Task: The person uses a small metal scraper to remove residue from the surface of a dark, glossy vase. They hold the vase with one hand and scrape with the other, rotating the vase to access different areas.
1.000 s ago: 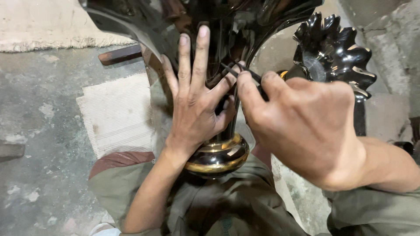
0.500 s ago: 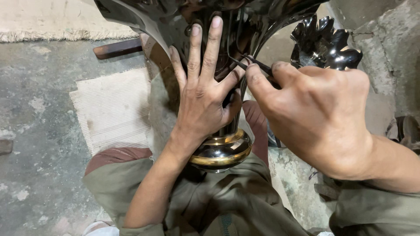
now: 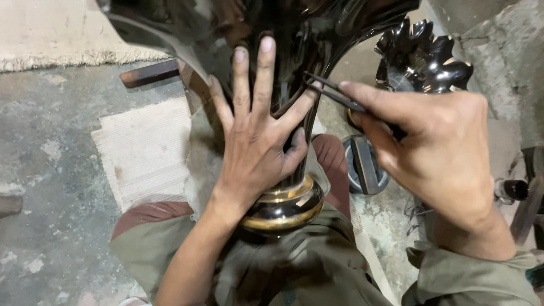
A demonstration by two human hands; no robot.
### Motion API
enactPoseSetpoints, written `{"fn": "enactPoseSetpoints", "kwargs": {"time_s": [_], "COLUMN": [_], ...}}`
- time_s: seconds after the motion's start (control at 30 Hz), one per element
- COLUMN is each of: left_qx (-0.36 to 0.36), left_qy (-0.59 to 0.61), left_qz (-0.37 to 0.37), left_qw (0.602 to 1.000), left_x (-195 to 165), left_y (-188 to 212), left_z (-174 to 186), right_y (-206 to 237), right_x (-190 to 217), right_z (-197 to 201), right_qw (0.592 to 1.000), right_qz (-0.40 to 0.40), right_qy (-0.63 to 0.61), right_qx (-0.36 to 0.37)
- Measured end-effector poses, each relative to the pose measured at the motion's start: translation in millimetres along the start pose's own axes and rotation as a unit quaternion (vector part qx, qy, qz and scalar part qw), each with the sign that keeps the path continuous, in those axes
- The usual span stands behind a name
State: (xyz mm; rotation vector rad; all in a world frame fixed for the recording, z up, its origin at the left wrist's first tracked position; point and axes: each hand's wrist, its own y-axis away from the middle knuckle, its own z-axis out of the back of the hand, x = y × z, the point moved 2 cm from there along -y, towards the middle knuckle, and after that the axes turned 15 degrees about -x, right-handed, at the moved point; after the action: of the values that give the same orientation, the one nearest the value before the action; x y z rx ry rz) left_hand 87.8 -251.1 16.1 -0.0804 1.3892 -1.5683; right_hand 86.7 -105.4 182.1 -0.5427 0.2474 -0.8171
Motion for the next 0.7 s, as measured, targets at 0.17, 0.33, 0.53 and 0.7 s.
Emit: {"fn": "enactPoseSetpoints", "kwargs": {"time_s": [0.17,0.33,0.53,0.7], "left_qx": [0.02,0.057,0.064,0.071], "left_qy": [-0.022,-0.037,-0.029,-0.024], "left_qz": [0.005,0.021,0.03,0.035], "left_qw": [1.0,0.997,0.997,0.997], "left_x": [1,2,2,1], "left_y": [-6,-10,-13,-13], "left_z": [-14,-20,-22,-21], "right_y": [6,8,10,10], "right_x": [-18,-33,-38,-36], "right_z": [-7,-13,-14,-14], "right_qw": [0.997,0.996,0.996,0.996], "right_qz": [-0.059,-0.075,-0.071,-0.067], "right_qy": [-0.038,-0.057,-0.046,-0.065], "right_qx": [-0.016,-0.005,0.008,-0.013]}}
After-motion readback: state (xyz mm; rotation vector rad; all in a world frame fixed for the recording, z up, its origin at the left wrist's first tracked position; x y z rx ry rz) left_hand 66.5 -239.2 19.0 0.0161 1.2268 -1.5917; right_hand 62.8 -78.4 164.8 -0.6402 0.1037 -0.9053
